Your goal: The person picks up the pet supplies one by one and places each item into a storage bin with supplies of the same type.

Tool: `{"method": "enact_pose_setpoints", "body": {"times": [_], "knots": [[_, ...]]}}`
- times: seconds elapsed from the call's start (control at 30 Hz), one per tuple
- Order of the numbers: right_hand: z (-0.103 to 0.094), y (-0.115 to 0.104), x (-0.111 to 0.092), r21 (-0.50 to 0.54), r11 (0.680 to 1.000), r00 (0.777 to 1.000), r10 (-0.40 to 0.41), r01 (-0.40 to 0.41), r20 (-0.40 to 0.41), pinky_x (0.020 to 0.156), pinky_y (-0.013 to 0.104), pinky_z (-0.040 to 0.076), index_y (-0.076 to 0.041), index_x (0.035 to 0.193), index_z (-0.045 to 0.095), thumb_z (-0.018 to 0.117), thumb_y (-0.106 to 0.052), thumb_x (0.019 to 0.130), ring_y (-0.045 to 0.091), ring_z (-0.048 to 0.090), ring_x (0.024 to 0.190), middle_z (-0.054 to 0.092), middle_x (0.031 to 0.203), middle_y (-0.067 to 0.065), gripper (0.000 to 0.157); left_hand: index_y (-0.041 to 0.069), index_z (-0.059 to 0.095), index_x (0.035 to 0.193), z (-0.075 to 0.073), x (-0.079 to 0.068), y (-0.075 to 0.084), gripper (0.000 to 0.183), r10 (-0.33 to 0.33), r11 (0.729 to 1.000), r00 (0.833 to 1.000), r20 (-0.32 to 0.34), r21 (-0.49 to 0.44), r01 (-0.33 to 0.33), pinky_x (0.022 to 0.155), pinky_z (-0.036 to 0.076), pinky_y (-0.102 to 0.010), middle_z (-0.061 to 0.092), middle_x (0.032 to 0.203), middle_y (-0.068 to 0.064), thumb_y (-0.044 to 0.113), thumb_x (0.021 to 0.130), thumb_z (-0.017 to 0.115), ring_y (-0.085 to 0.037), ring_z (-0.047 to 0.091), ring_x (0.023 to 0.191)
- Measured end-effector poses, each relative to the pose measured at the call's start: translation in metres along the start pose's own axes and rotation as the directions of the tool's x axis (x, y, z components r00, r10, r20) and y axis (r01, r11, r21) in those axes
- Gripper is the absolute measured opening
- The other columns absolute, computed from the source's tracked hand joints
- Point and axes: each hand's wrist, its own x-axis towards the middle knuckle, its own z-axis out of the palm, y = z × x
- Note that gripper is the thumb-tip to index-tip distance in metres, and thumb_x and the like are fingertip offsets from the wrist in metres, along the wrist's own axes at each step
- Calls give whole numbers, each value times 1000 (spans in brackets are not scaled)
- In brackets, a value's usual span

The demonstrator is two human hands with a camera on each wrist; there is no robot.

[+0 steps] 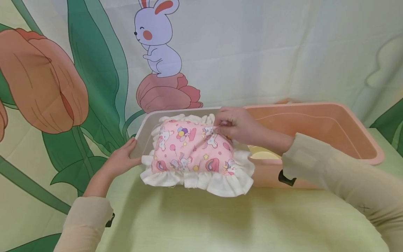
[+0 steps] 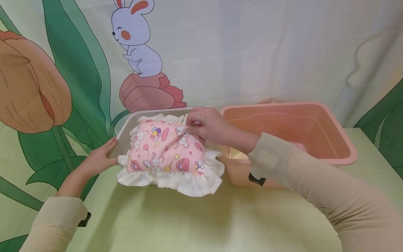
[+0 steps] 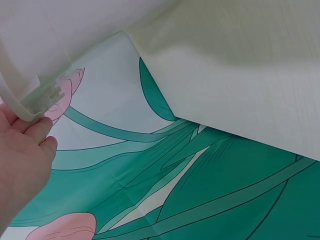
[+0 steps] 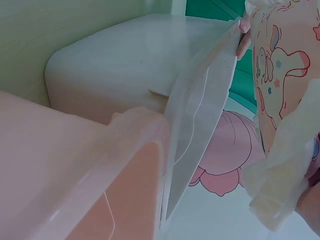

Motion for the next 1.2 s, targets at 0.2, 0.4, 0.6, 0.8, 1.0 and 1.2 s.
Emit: {"method": "enact_pose_setpoints", "body": {"times": [0.2, 0.4, 0.6, 0.8, 1.0, 1.2], "knots": [[1, 3, 5, 41, 999, 999, 34, -34, -3, 58, 23, 41, -5, 73, 63, 60, 3, 78, 15, 48, 68, 57, 75, 5, 10, -4, 14, 139, 1, 0, -1, 87, -3, 1000, 1000, -3, -4, 3, 99, 26, -57, 11, 147, -21, 48, 80, 53, -46, 20, 128], [2, 6, 10, 60, 995, 997, 74, -74, 1, 60, 23, 40, -5, 73, 63, 61, 2, 78, 15, 47, 70, 57, 76, 5, 9, -3, 14, 140, 1, 0, -1, 87, 10, 1000, 1000, -1, -3, -10, 98, 26, -59, 11, 146, -21, 49, 81, 53, -48, 21, 127], [1, 8, 16, 9, 999, 999, 47, -47, -13, 61, 24, 40, -5, 74, 64, 61, 1, 78, 14, 47, 68, 57, 75, 5, 7, -3, 15, 139, 1, -1, -2, 85, 17, 1000, 1000, -5, -10, -18, 98, 26, -60, 10, 147, -21, 50, 82, 49, -48, 20, 127], [3, 11, 21, -15, 1000, 1000, 22, -22, -7, 63, 24, 41, -4, 75, 64, 60, 1, 78, 15, 49, 70, 59, 77, 5, 6, -5, 15, 139, 0, -1, -1, 80, 19, 1000, 1000, -4, -8, -19, 98, 26, -59, 10, 146, -22, 44, 85, 48, -48, 19, 128], [3, 13, 25, 11, 998, 998, 63, -63, -21, 64, 24, 43, -2, 76, 65, 61, 2, 77, 16, 51, 72, 61, 79, 8, 6, -4, 15, 139, 1, -1, -1, 81, 14, 1000, 1000, 1, -7, -14, 99, 25, -59, 10, 146, -21, 45, 85, 48, -47, 19, 128], [0, 14, 29, 45, 990, 991, 131, -130, -19, 66, 24, 44, -2, 78, 65, 60, 1, 78, 17, 52, 75, 61, 82, 8, 6, -2, 13, 140, 1, 0, -3, 85, 8, 1000, 1000, 1, -13, -8, 100, 25, -58, 9, 147, -19, 50, 83, 50, -46, 18, 129]]}}
